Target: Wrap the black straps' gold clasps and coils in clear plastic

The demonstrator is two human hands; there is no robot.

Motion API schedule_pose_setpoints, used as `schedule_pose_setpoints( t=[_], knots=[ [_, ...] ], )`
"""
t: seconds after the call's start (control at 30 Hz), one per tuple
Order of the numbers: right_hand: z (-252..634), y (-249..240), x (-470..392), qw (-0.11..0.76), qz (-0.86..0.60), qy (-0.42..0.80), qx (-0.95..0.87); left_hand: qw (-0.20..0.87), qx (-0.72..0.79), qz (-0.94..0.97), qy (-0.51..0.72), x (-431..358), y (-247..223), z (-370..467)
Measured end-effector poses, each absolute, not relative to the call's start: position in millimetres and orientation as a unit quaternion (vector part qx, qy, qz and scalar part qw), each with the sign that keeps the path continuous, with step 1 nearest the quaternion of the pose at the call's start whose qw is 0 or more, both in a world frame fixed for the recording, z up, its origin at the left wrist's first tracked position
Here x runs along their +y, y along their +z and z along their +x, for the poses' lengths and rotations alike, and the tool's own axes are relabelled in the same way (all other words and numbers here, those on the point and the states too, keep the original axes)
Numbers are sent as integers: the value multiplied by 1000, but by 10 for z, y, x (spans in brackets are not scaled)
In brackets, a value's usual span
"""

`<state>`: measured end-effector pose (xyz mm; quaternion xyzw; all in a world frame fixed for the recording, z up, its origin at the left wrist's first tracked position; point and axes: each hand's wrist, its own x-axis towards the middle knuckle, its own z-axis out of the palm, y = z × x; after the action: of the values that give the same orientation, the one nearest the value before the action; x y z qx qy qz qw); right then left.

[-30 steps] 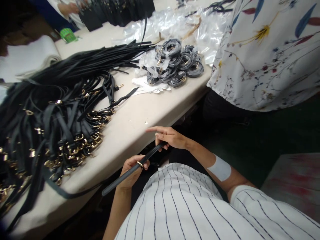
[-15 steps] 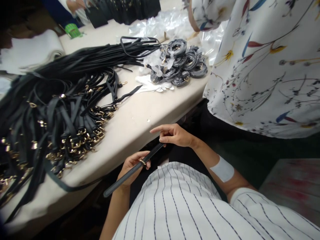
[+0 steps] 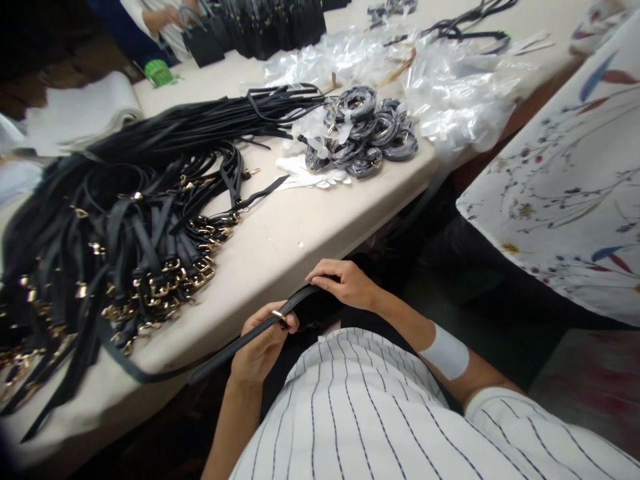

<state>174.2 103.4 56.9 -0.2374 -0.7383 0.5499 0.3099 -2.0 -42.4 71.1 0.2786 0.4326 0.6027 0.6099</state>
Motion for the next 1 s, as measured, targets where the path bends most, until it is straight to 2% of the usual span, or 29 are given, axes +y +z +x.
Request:
schedule_pose_setpoints(
  t=[0.1,0.23,0.47,0.7,0.83,1.0],
  knots=[
    [1746,721,866,368,-258,432,-782,597,456,260,606,-428,709,-2],
    [1718,868,543,395,-252,399,-789,548,509,275,604,-392,659,88],
    [1677,717,300,435,-222,244,-838,422,623,352,557,-339,568,358],
    [1921,589,385,441,-130,241,-855,457,605,369,537,-300,557,486],
    [2005,560,363,450,-107,241,-853,432,602,409,533,-259,525,512],
    [2045,606,315,468,-136,240,-839,420,594,461,509,-232,536,470]
  ],
)
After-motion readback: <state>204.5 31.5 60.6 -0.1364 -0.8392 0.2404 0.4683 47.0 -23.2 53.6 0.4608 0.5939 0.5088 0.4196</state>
